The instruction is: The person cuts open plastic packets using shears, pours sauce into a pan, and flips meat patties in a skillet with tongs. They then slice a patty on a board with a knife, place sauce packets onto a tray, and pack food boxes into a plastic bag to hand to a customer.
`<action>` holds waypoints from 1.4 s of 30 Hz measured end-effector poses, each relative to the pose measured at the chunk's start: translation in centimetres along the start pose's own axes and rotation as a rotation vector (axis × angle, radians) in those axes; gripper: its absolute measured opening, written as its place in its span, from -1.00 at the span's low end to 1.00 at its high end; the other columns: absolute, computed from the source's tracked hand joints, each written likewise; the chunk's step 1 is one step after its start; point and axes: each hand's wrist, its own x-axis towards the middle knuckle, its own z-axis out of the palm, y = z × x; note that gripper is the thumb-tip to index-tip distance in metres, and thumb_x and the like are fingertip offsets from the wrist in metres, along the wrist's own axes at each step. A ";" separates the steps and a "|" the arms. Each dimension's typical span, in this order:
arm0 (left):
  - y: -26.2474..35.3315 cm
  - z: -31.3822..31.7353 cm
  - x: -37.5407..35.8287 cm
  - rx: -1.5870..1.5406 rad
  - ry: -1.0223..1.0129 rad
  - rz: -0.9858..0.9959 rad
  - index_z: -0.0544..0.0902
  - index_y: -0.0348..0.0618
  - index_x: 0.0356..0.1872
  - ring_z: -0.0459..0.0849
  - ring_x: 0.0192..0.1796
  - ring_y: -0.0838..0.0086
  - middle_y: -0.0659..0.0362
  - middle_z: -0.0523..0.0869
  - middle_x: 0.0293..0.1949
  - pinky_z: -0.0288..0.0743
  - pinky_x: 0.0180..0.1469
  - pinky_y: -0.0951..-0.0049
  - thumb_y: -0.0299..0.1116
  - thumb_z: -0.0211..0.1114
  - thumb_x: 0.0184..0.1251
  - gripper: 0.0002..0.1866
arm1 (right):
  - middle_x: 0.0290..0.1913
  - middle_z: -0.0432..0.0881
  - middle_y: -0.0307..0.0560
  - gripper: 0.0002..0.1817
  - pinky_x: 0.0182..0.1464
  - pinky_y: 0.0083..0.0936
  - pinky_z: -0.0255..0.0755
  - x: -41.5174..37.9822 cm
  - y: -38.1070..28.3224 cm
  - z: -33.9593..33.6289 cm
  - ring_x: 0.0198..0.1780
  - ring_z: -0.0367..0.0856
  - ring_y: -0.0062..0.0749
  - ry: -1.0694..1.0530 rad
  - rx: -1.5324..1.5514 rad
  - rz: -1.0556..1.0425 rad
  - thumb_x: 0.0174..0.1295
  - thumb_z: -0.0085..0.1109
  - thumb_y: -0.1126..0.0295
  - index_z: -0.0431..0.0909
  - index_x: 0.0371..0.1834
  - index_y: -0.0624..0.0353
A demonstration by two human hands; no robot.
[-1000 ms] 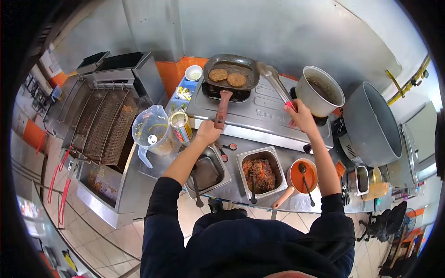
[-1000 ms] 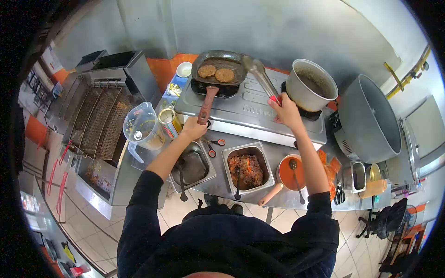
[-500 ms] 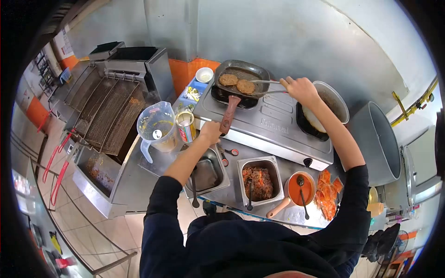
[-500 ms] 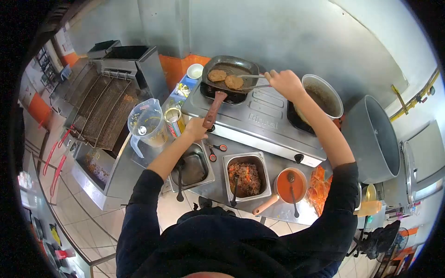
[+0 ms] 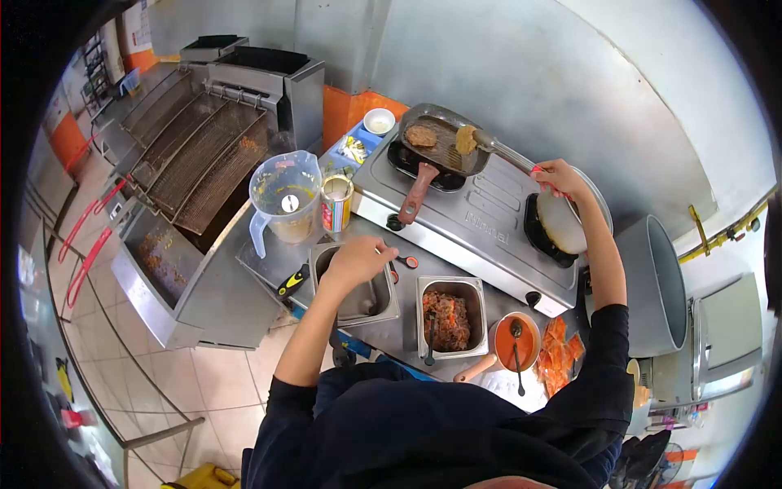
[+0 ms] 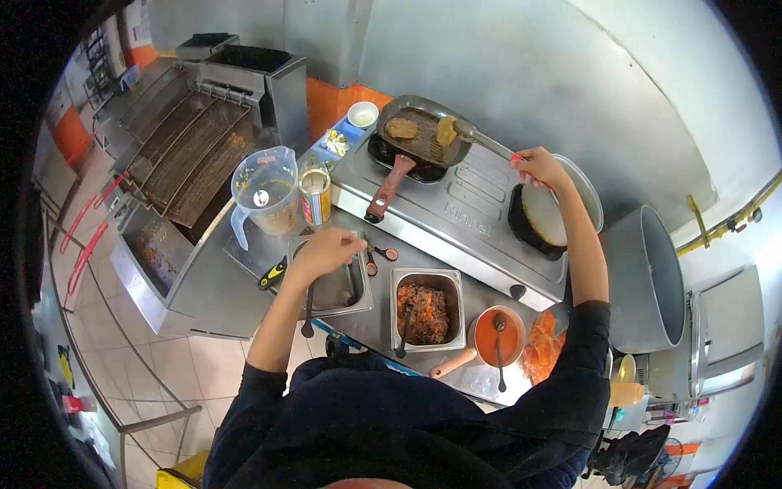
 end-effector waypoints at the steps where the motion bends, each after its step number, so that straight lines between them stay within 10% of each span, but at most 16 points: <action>1: 0.5 -0.4 -1.2 -0.010 0.006 -0.003 0.67 -0.29 -0.40 0.65 -0.50 0.25 0.00 0.66 -0.57 0.48 -0.31 0.29 0.00 0.20 0.17 -0.55 | -0.69 0.49 -0.24 -0.75 -0.77 -0.66 0.13 0.1 -0.3 0.0 -0.78 0.31 -0.72 -0.005 -0.010 -0.003 0.10 0.24 0.26 0.63 -0.32 0.24; 4: 2.6 -2.6 -5.2 -0.111 -0.091 -0.057 0.67 -0.25 -0.31 0.54 -0.55 0.54 0.17 0.60 -0.63 0.38 -0.42 0.48 -0.01 0.17 0.25 -0.57 | -0.62 0.57 -0.13 -0.76 -0.66 -0.52 0.33 0.3 -0.8 0.5 -0.69 0.49 -0.49 0.115 -0.163 -0.002 0.10 0.24 0.26 0.63 -0.29 0.21; 6: 3.2 -3.7 -7.5 -0.139 -0.128 -0.140 0.68 -0.25 -0.33 0.50 -0.56 0.58 0.19 0.58 -0.63 0.36 -0.44 0.52 -0.01 0.16 0.26 -0.57 | -0.46 0.64 -0.01 -0.75 -0.41 -0.31 0.48 0.8 -0.5 2.2 -0.45 0.63 -0.16 0.483 -0.731 -0.401 0.10 0.24 0.25 0.60 -0.22 0.15; 9: 1.7 -4.4 -10.5 -0.191 -0.026 -0.125 0.67 -0.29 -0.41 0.56 -0.57 0.43 0.08 0.58 -0.66 0.37 -0.45 0.43 -0.01 0.14 0.27 -0.54 | -0.34 0.63 0.05 -0.72 -0.21 -0.17 0.47 -0.7 -5.0 4.8 -0.23 0.60 0.02 0.343 -0.944 -0.237 0.09 0.23 0.23 0.56 -0.17 0.09; 22: -2.2 -4.6 -21.8 -0.113 0.065 -0.562 0.70 -0.26 -0.36 0.43 -0.55 0.58 0.21 0.48 -0.68 0.29 -0.41 0.48 -0.08 0.12 0.31 -0.60 | -0.33 0.62 -0.04 -0.75 -0.33 -0.36 0.53 3.9 -7.1 11.0 -0.34 0.66 -0.17 0.495 -1.257 -0.521 0.13 0.16 0.29 0.50 -0.18 0.16; 27: 2.8 -6.4 -13.9 -0.095 0.209 -0.080 0.63 -0.28 -0.27 0.57 -0.48 0.46 0.09 0.62 -0.54 0.38 -0.40 0.46 -0.13 0.15 0.29 -0.64 | -0.42 0.65 -0.02 -0.76 -0.51 -0.49 0.47 5.4 -5.2 7.5 -0.50 0.64 -0.40 0.441 -0.890 -0.487 0.10 0.22 0.21 0.62 -0.20 0.04; 29: 4.4 -5.6 -7.1 -0.287 0.185 0.035 0.61 -0.24 -0.13 0.61 -0.41 0.49 0.10 0.67 -0.46 0.44 -0.30 0.51 -0.07 0.15 0.28 -0.60 | -0.61 0.56 -0.13 -0.70 -0.67 -0.56 0.31 4.9 -6.2 5.1 -0.71 0.47 -0.53 0.117 -0.295 -0.139 0.10 0.25 0.22 0.64 -0.13 0.08; 33: 5.9 0.0 5.3 0.202 0.250 -0.194 0.59 -0.31 -0.07 0.63 -0.05 0.07 -0.08 0.71 -0.25 0.46 -0.03 0.20 0.21 0.07 0.20 -0.33 | -0.68 0.47 -0.21 -0.74 -0.80 -0.62 0.05 5.8 -6.1 2.5 -0.82 0.21 -0.68 0.041 0.030 -0.047 0.13 0.24 0.25 0.64 -0.23 0.20; 36: 3.3 2.7 10.7 0.078 0.057 -0.271 0.61 -0.28 -0.21 0.69 -0.29 0.21 -0.01 0.70 -0.41 0.52 -0.27 0.28 0.10 0.10 0.25 -0.47 | -0.49 0.62 -0.06 -0.72 -0.59 -0.46 0.38 4.8 -8.0 5.0 -0.59 0.55 -0.40 0.331 -0.522 -0.208 0.11 0.24 0.24 0.63 -0.20 0.18; 38: 0.6 4.6 12.8 -0.997 -0.112 -0.223 0.57 -0.21 -0.38 0.55 -0.60 0.48 0.16 0.59 -0.60 0.41 -0.59 0.48 -0.05 0.15 0.28 -0.63 | -0.33 0.67 -0.01 -0.78 -0.33 -0.34 0.52 4.8 -9.2 7.7 -0.30 0.66 -0.24 0.490 -0.963 -0.281 0.10 0.19 0.26 0.63 -0.28 0.16; 42: 1.7 3.7 10.4 -1.053 -0.051 -0.218 0.54 -0.18 -0.35 0.30 -0.69 0.71 0.35 0.40 -0.65 0.15 -0.71 0.68 -0.13 0.11 0.35 -0.71 | -0.34 0.65 0.00 -0.77 -0.25 -0.27 0.53 5.8 -8.9 11.3 -0.26 0.65 -0.13 0.462 -1.182 -0.342 0.12 0.18 0.23 0.58 -0.21 0.08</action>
